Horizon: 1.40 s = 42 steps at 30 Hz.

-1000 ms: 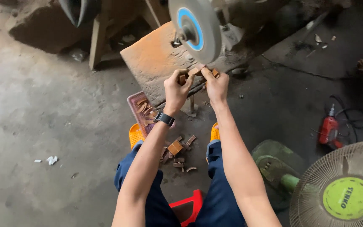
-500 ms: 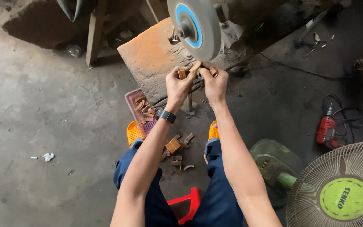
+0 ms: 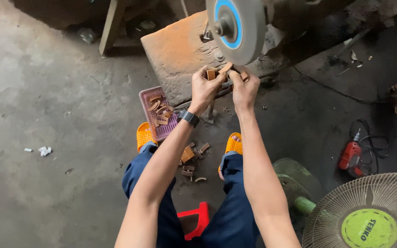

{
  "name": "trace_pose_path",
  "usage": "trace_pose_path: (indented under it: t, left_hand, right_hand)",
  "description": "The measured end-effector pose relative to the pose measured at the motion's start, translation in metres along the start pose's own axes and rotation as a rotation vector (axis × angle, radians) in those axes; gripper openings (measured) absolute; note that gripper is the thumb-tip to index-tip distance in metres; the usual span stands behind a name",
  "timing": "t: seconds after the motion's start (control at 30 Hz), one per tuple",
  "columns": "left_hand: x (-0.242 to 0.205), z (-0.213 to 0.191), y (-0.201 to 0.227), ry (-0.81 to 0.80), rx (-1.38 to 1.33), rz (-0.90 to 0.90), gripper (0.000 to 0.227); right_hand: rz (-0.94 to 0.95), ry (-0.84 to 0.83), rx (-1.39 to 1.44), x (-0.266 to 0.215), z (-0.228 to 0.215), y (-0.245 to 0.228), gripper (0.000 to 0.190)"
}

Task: The person sits on a low stool and uses a bench grinder to smooth small rectangular wooden pieces. They hold the pieces with both hands, pressing them against the spinning grinding wheel, then periodically inspect the edges before continuing to grind.

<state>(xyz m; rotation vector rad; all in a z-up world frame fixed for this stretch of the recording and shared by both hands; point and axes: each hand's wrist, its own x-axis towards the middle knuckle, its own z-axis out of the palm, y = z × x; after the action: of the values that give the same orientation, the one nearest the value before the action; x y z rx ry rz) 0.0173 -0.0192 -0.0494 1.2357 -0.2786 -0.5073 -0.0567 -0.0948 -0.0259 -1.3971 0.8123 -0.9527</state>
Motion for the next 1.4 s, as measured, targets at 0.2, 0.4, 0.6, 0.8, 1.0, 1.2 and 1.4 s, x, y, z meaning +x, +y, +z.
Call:
trace_pose_path:
  t: [0.2,0.4,0.6,0.8,1.0,1.2,1.4]
  left_hand:
    - [-0.011,-0.006,-0.006,0.03,0.205,0.039,0.02]
    - [-0.003,0.023,0.001,-0.004,0.062,0.045,0.017]
    - [-0.009,0.009,-0.006,0.005,0.018,-0.006,0.02]
    - [-0.012,0.001,-0.015,0.011,0.052,0.013,0.017]
    - [-0.005,0.014,-0.005,0.026,0.004,0.005,0.018]
    - [-0.024,-0.01,0.008,0.018,0.283,0.051,0.017]
    - [-0.058,-0.01,0.049,-0.142,0.08,-0.268,0.035]
  right_hand:
    - [0.034,-0.034,-0.083,-0.025,0.012,-0.053,0.017]
    - [0.014,0.013,0.053,-0.013,0.0,-0.063,0.01]
    - [0.024,0.009,0.029,-0.023,0.008,-0.059,0.013]
    - [0.055,-0.004,-0.018,-0.031,0.006,-0.073,0.012]
    - [0.05,0.036,0.011,-0.007,-0.011,-0.003,0.009]
    - [0.154,0.013,0.013,-0.027,0.003,-0.058,0.009]
    - [0.455,-0.073,0.261,-0.019,-0.023,-0.013,0.018]
